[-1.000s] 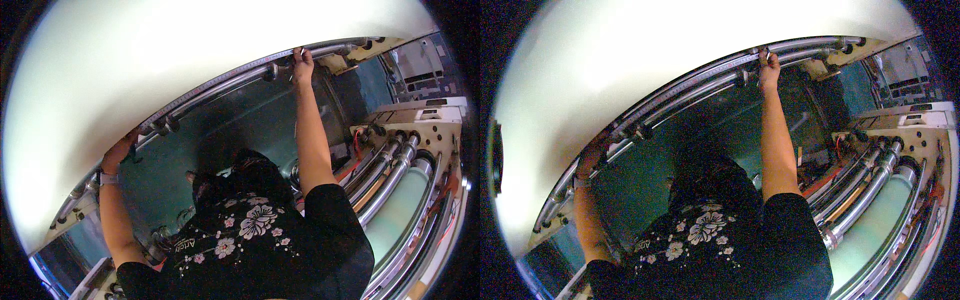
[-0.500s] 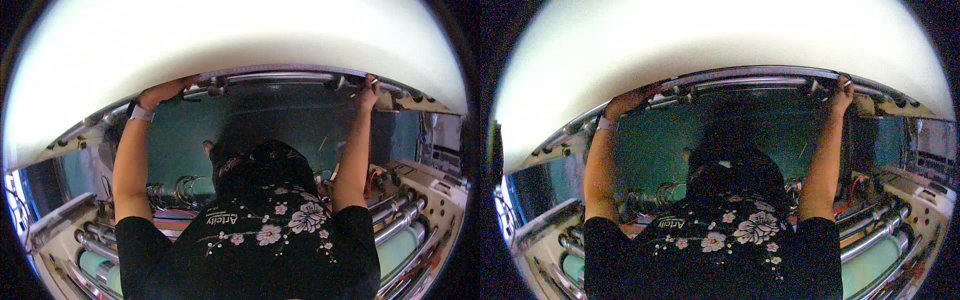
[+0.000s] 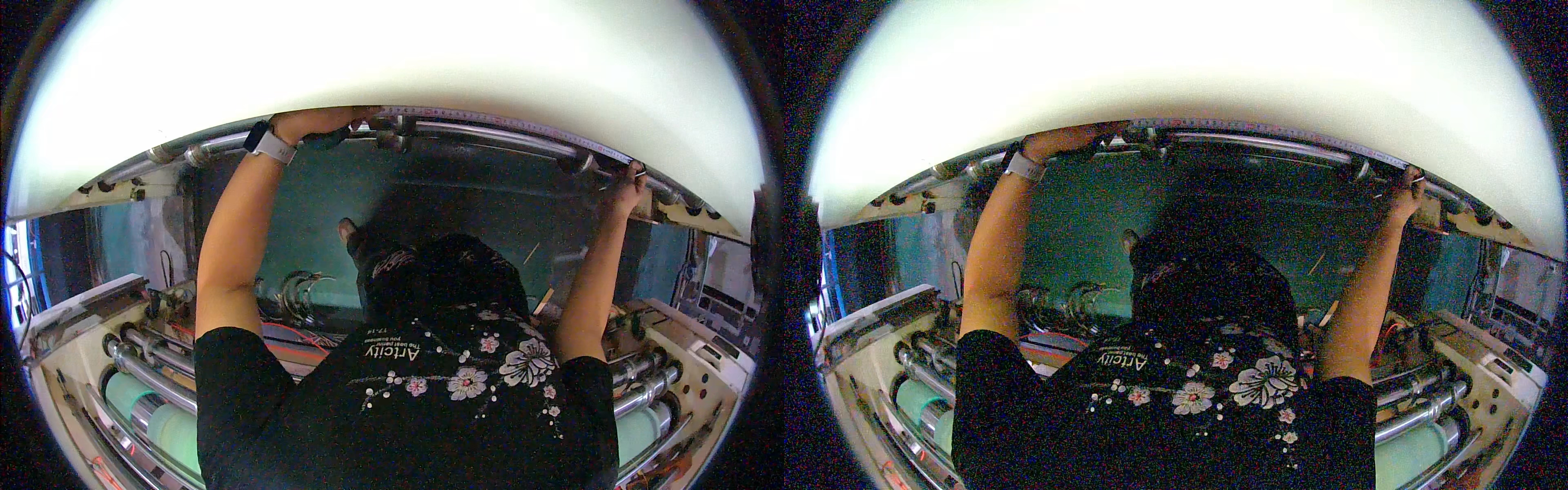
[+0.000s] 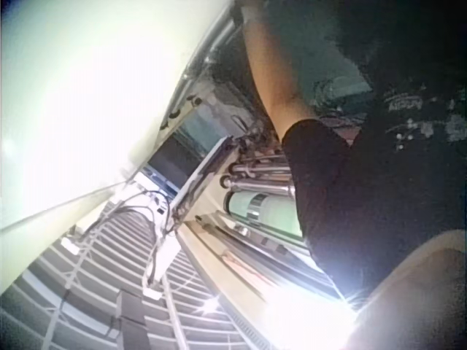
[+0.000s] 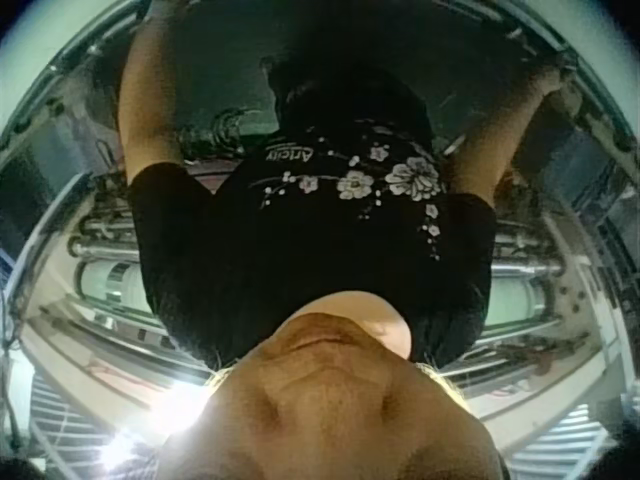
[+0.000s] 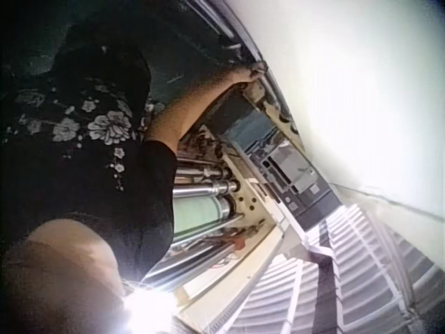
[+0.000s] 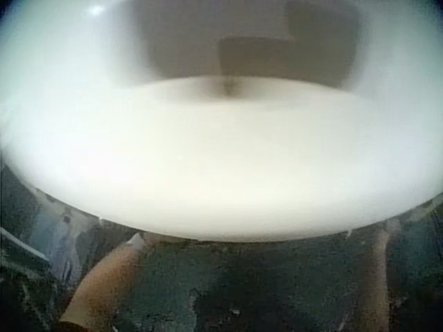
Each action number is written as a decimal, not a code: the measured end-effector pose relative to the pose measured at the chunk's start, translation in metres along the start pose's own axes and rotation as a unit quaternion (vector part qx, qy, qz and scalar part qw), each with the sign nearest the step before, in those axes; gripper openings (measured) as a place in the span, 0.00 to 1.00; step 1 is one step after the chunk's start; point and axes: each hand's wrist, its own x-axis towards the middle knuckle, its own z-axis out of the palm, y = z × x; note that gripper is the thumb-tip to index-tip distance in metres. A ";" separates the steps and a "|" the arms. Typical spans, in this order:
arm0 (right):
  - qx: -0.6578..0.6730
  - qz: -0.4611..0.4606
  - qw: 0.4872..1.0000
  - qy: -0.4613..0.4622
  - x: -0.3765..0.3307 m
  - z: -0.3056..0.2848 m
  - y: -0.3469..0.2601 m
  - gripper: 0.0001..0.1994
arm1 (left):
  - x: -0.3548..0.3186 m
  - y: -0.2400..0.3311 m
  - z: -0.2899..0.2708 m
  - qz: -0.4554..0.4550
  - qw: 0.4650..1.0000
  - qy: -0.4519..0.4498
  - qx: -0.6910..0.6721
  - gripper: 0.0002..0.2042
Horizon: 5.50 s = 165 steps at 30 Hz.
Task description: The person uses a tape measure to measure the length of several metal pipes mounted on a wall or rack. They repeatedly extend the tape measure, align it with the pipes, and appear to mark or note measurements.
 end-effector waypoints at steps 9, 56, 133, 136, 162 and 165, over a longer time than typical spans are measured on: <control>0.032 0.009 0.999 -0.011 0.007 -0.006 0.008 0.07 | 0.004 -0.023 0.011 -0.009 0.997 0.026 0.074 0.10; 0.140 0.090 0.970 0.178 0.018 -0.136 -0.080 0.04 | 0.101 0.060 0.137 -0.084 0.974 -0.209 0.013 0.11; -0.607 -0.208 0.737 -0.214 0.477 -0.482 0.071 0.19 | 0.275 0.184 0.259 -0.036 0.975 -0.002 0.221 0.13; -0.691 -0.304 0.629 -0.184 0.468 -0.485 0.073 0.18 | 0.279 0.184 0.258 -0.037 0.975 -0.004 0.219 0.13; -0.672 -0.326 0.648 -0.148 0.466 -0.487 0.085 0.18 | 0.284 0.184 0.258 -0.041 0.975 -0.017 0.218 0.13; -0.666 -0.304 0.662 -0.164 0.468 -0.489 0.089 0.17 | 0.284 0.185 0.259 -0.045 0.975 -0.022 0.218 0.12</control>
